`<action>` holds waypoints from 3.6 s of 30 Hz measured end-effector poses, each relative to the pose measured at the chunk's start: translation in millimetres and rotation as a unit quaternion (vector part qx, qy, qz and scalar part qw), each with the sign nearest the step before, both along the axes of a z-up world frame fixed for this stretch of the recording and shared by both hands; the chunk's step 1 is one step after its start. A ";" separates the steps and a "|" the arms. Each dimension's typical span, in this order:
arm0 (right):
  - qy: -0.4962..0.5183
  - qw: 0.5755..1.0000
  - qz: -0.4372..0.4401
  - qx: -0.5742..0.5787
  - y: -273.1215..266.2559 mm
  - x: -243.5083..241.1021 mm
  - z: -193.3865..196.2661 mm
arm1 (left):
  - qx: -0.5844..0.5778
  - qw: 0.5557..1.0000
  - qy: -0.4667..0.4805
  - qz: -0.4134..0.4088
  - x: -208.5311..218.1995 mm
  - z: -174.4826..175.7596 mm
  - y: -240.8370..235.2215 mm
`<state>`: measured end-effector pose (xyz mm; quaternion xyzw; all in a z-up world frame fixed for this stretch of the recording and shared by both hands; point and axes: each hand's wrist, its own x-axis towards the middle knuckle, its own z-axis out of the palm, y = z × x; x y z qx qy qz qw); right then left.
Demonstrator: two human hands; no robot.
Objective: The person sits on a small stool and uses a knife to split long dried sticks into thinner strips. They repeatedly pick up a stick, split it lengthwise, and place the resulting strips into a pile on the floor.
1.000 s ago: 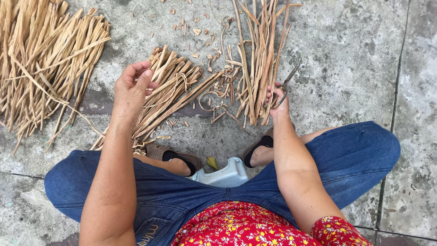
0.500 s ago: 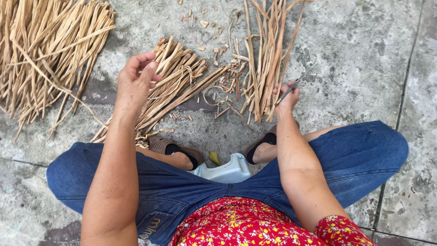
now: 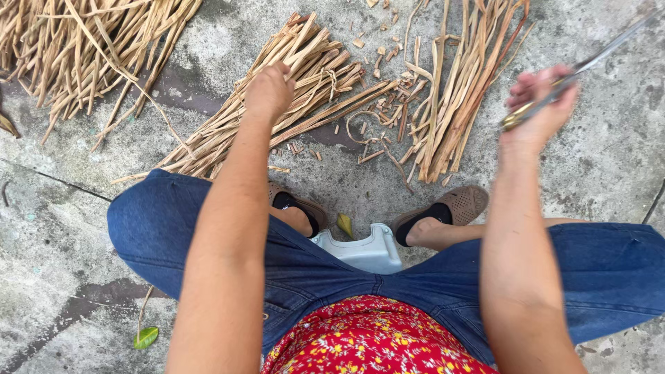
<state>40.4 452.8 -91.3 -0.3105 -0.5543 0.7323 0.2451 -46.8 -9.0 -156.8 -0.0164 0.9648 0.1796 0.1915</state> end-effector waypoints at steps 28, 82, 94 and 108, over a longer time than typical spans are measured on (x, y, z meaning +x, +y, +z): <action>-0.017 0.961 0.197 0.195 2.2 18.1 151.7 | -0.119 0.984 -0.036 -0.127 61.7 -186.4 68.6; 0.022 0.800 0.501 0.331 -89.8 36.3 206.8 | 0.478 0.866 0.022 -0.146 112.3 245.4 44.9; -0.007 0.845 0.448 0.294 -101.9 34.5 196.4 | 0.466 0.878 -0.030 -0.109 110.4 251.6 39.9; 0.019 0.839 0.469 0.276 -104.2 38.0 198.9 | 0.579 0.813 -0.018 -0.064 112.2 252.4 31.3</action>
